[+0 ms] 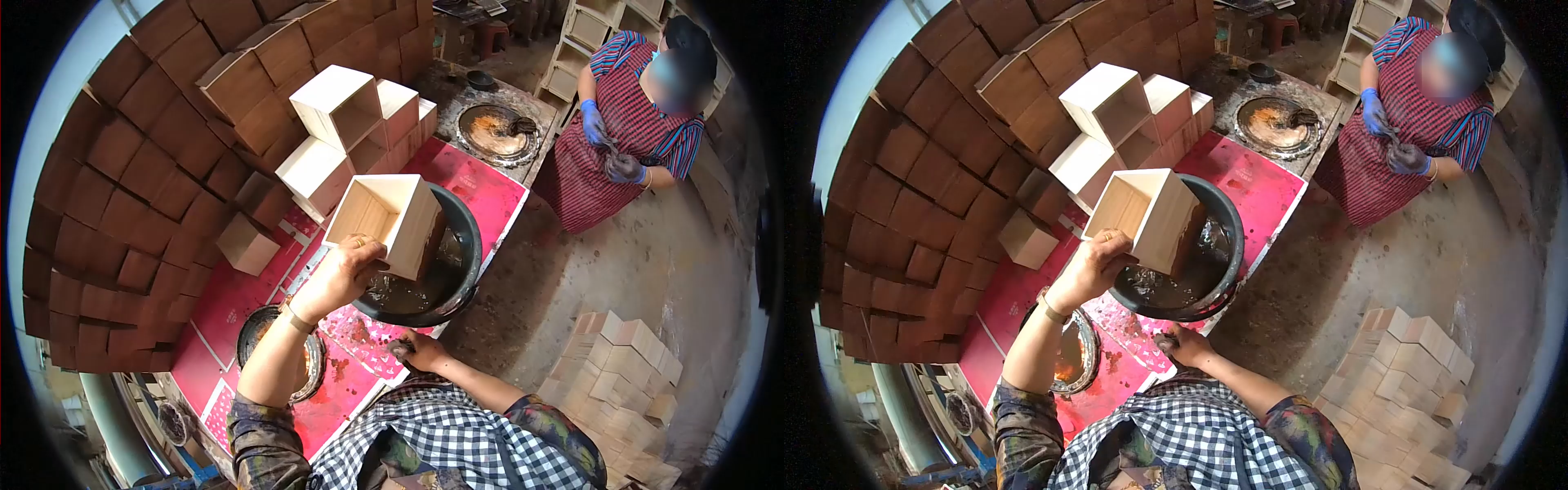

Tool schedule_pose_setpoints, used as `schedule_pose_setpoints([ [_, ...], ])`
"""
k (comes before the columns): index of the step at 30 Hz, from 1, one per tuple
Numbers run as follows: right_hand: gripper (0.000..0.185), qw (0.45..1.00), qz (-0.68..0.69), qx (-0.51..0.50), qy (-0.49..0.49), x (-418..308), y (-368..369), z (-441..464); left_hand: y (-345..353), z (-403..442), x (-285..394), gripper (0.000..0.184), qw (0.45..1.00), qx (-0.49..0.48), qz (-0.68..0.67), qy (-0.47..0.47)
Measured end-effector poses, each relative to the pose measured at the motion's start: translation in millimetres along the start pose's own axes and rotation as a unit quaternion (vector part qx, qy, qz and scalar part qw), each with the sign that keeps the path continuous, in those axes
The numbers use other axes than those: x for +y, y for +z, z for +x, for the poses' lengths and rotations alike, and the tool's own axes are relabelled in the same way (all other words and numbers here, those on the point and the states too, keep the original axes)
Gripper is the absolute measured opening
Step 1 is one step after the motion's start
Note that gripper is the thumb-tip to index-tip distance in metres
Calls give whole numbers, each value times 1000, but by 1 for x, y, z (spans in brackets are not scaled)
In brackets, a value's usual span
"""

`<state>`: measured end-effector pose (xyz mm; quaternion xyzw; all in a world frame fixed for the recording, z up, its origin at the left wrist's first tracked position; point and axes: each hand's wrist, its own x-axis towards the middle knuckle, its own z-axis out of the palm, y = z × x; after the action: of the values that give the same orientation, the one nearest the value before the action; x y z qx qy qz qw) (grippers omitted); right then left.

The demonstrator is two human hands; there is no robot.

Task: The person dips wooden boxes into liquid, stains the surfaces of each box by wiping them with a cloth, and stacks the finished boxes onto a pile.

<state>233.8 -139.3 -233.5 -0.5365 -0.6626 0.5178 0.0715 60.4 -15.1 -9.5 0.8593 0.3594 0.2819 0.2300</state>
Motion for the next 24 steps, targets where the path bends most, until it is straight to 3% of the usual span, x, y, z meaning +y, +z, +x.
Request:
schedule_pose_setpoints([
  [4, 44, 1000, 2, -26, -18, -18, 4, -3, -2, -18, -13, 17, 981, 40, -143, -125],
  [7, 44, 999, -3, -7, -37, -17, 16, 3, 5, -31, -25, 19, 888, 182, -378, -187],
  [9, 46, 999, 0, 5, -45, -20, 19, 3, 0, -37, -34, 22, 865, 219, -416, -173],
  [13, 50, 998, 28, 8, -59, -23, 16, 2, -4, -53, -48, 19, 762, 292, -556, -161],
  [18, 38, 983, 148, -32, -103, -47, 0, -11, -9, -70, -49, 20, 720, 327, -595, -144],
  [21, 33, 905, 348, -170, -175, -79, -20, -21, -4, -72, -50, 18, 735, 310, -592, -116],
  [23, 34, 805, 506, -246, -187, -101, -34, -29, -3, -73, -48, 16, 725, 315, -603, -109],
  [24, 36, 745, 565, -284, -211, -94, -33, -19, -1, -74, -51, 15, 758, 310, -565, -104],
])
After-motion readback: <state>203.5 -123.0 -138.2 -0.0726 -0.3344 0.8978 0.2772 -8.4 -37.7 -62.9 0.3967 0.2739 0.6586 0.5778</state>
